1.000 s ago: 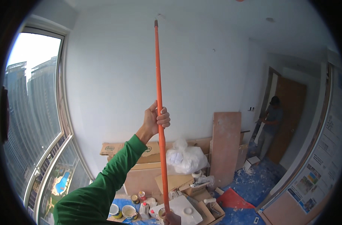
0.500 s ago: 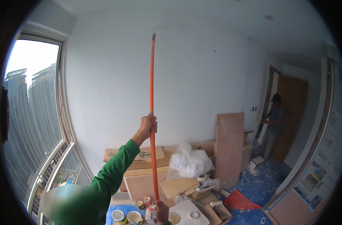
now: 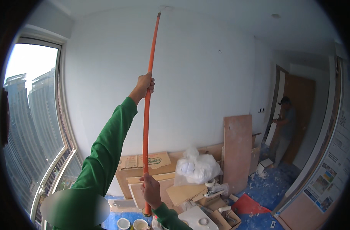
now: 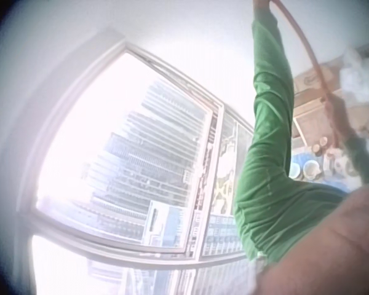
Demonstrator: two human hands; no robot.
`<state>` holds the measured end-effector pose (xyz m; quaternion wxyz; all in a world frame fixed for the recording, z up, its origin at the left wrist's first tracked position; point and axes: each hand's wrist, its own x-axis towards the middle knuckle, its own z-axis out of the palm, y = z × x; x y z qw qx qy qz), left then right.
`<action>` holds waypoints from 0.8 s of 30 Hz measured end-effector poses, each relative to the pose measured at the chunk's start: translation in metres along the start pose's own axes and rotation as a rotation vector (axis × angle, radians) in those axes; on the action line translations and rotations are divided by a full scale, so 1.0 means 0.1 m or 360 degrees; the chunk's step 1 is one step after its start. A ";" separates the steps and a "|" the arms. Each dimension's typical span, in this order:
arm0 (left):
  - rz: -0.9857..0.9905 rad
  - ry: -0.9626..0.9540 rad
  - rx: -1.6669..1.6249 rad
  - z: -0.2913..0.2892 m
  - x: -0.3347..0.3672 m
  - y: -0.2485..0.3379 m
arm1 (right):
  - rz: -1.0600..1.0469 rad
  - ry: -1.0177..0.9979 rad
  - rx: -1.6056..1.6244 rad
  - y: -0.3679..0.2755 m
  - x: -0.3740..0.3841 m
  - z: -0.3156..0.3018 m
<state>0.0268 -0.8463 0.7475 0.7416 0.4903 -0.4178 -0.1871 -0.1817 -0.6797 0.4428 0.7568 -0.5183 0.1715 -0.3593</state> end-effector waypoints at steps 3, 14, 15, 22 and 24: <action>-0.0018 0.0035 0.0044 -0.04 -0.05 -0.06 | 0.0049 0.0020 -0.0012 0.09 -0.01 0.02; -0.0115 -0.0038 -0.0020 -0.09 -0.47 -0.71 | 0.0103 0.0100 0.0026 0.63 -0.27 -0.35; -0.0090 -0.0041 -0.0023 -0.06 -0.37 -0.61 | 0.0124 0.0088 0.0038 0.54 -0.20 -0.33; 0.0033 0.0046 0.0104 0.03 0.12 -0.07 | 0.0073 0.0020 0.0018 -0.05 0.11 -0.02; 0.0061 0.0040 0.0130 0.00 0.12 -0.06 | 0.0084 0.0022 0.0016 -0.03 0.10 0.01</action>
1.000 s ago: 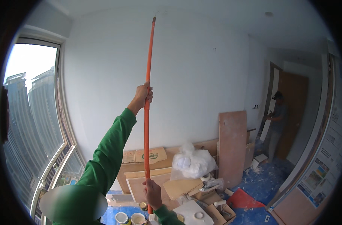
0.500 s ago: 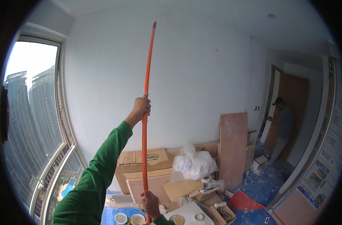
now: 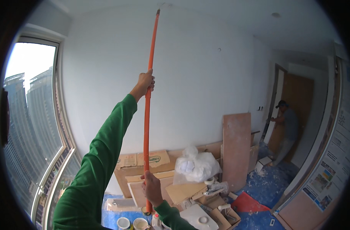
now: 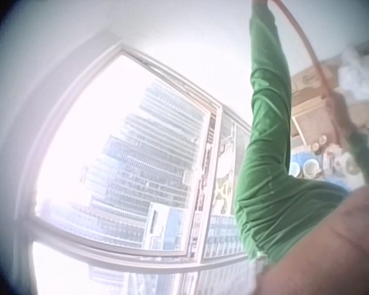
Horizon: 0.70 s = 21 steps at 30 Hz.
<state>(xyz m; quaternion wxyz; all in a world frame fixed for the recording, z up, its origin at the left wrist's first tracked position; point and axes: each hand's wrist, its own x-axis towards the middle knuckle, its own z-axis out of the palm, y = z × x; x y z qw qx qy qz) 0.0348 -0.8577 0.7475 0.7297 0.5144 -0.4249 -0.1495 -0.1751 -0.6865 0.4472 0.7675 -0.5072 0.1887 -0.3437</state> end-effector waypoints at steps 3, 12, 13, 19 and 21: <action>-0.0089 0.0019 -0.0018 -0.02 -0.16 -0.19 | 0.0045 0.0036 0.0009 0.17 -0.06 -0.04; -0.0287 0.0034 -0.0061 -0.22 -1.28 -1.43 | 0.0199 0.0108 0.0066 1.82 -0.58 -0.76; -0.0312 0.0037 -0.0063 -0.23 -1.41 -1.53 | 0.0122 0.0168 0.0021 1.96 -0.65 -0.80; -0.0353 0.0013 -0.0164 -0.14 -2.06 -1.72 | -0.0052 0.0315 -0.0147 2.36 -1.00 -1.12; -0.0374 -0.0092 -0.0325 0.01 -2.27 -1.60 | -0.0403 0.0461 -0.0723 2.58 -1.10 -1.32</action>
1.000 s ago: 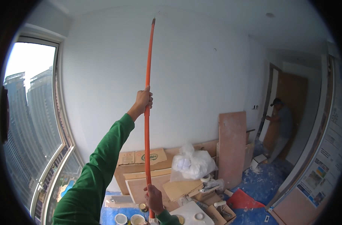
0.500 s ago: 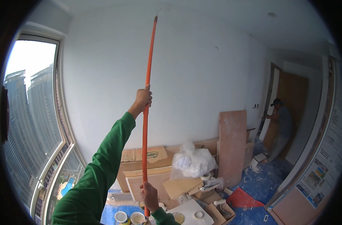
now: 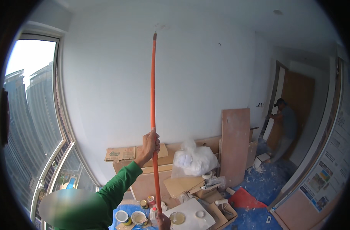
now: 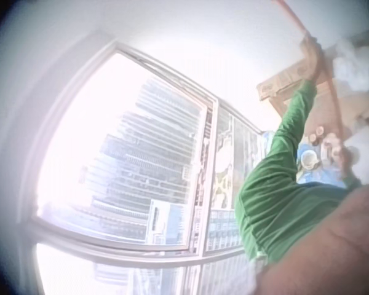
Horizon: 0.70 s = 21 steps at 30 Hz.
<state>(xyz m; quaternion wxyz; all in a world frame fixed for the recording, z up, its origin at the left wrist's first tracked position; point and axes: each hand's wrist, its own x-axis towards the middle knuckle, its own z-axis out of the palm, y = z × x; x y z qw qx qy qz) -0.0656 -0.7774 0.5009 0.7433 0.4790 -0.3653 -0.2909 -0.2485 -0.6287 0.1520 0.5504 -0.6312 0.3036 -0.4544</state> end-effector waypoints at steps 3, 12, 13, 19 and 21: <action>0.0153 -0.0065 0.0061 0.07 -0.15 -0.01 | 0.0120 0.0023 0.0123 0.04 -0.12 -0.20; 0.0171 -0.0073 0.0050 0.27 -0.02 0.17 | -0.0707 -0.0053 -0.0592 0.20 0.12 -0.34; 0.0129 -0.0061 0.0001 0.24 0.02 0.15 | -0.0568 0.0005 -0.0512 0.16 0.10 -0.31; -0.0037 0.0014 0.0045 0.05 0.29 -0.24 | -0.0918 0.0173 -0.0904 -0.02 0.15 -0.19; -0.0018 0.0069 0.0121 -0.02 0.43 -0.22 | -0.0624 -0.0205 -0.0792 -0.15 0.21 -0.18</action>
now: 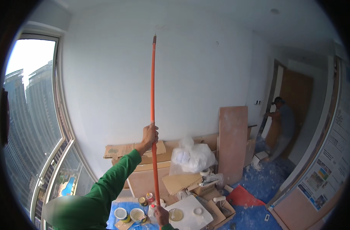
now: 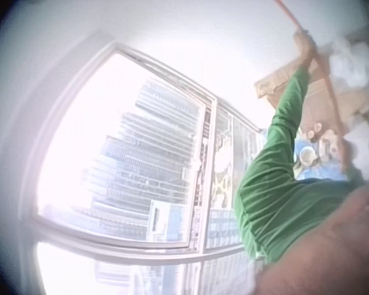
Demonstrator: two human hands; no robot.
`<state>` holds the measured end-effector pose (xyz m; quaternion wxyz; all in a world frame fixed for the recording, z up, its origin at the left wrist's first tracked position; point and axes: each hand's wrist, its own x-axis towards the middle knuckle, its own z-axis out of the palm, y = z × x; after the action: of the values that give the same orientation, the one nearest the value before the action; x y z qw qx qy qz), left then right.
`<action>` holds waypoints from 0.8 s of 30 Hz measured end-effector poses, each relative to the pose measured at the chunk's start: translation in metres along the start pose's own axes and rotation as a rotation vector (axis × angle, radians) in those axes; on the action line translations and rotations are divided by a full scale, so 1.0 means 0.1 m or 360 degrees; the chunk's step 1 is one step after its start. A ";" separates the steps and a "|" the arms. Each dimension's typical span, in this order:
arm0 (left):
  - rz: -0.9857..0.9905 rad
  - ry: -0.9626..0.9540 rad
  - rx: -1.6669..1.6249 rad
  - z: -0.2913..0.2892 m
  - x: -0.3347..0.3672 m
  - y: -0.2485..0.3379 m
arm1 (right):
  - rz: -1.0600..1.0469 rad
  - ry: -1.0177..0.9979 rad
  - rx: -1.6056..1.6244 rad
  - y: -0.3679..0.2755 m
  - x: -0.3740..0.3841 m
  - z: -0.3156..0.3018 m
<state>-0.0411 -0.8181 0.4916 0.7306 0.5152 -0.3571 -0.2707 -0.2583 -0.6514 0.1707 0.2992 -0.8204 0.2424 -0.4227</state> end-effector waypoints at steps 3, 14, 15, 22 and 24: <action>0.0066 -0.0051 -0.0014 0.05 0.26 0.30 | 0.0151 0.0101 0.0558 -0.16 0.33 0.09; -0.0092 0.0112 0.0097 -0.19 0.17 -0.49 | 0.1760 -0.0342 0.1240 -0.24 -0.28 0.08; -0.0118 0.0122 0.0117 -0.19 0.07 -0.70 | 0.1792 -0.0368 0.1312 -0.09 -0.47 0.13; -0.0352 0.0204 0.0221 -0.30 -0.74 -1.76 | 0.1660 -0.0456 0.0824 0.82 -1.95 0.56; -0.0395 0.0250 0.0262 -0.44 -0.92 -2.02 | 0.1642 -0.0499 0.0819 0.77 -2.05 0.56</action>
<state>-0.0666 -0.7881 0.2691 0.6725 0.6331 -0.2534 -0.2877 -0.3301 -0.5560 -0.0214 0.6872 -0.5506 0.4523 -0.1417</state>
